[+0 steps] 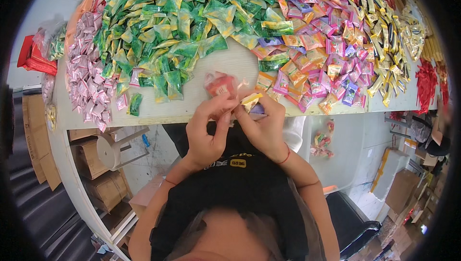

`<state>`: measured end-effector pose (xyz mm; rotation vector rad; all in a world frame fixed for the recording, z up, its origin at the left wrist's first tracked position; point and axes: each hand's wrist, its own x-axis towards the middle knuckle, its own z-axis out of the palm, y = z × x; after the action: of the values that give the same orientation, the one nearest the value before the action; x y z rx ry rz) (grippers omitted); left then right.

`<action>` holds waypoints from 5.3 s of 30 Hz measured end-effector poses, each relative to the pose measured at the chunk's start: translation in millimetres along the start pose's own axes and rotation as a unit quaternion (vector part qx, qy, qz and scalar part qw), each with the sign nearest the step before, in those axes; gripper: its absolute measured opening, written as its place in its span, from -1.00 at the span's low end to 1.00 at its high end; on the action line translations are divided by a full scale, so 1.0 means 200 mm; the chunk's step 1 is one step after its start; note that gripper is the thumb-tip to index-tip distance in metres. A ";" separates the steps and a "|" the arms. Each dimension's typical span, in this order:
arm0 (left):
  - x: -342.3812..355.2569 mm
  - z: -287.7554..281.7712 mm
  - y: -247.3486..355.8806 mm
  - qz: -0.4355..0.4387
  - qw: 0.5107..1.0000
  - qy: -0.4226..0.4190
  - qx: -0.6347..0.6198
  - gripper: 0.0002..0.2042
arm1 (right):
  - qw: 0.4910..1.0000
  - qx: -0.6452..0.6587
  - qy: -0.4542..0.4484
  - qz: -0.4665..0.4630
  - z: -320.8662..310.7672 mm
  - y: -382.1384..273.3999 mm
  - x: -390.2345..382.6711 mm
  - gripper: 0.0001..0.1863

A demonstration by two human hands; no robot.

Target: The person repeatedly picks small wrapped candies from a table and places them into small clear plastic bags. They seal each bag and set it aside on the table. The process is repeated continuously with candies of various colors.

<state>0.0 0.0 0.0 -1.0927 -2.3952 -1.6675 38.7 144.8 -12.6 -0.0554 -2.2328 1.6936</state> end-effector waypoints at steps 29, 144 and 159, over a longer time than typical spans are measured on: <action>0.05 0.11 -0.07 -0.027 0.985 0.019 -0.170 -0.79 | 0.955 0.121 -0.056 0.265 -0.19 -0.07 0.02 -0.86; 0.14 0.05 -0.04 0.035 0.973 0.007 -0.230 -0.71 | 0.991 0.067 -0.077 0.083 -0.12 -0.03 0.13 -0.69; 0.06 0.02 -0.13 -0.089 0.863 0.118 -0.482 -0.74 | 0.974 0.151 -0.077 0.153 -0.12 -0.08 0.14 -0.81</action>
<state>-21.6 4.8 -18.5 -0.6005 -1.4782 -2.9713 22.1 168.5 14.4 -0.2118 -2.1311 2.2574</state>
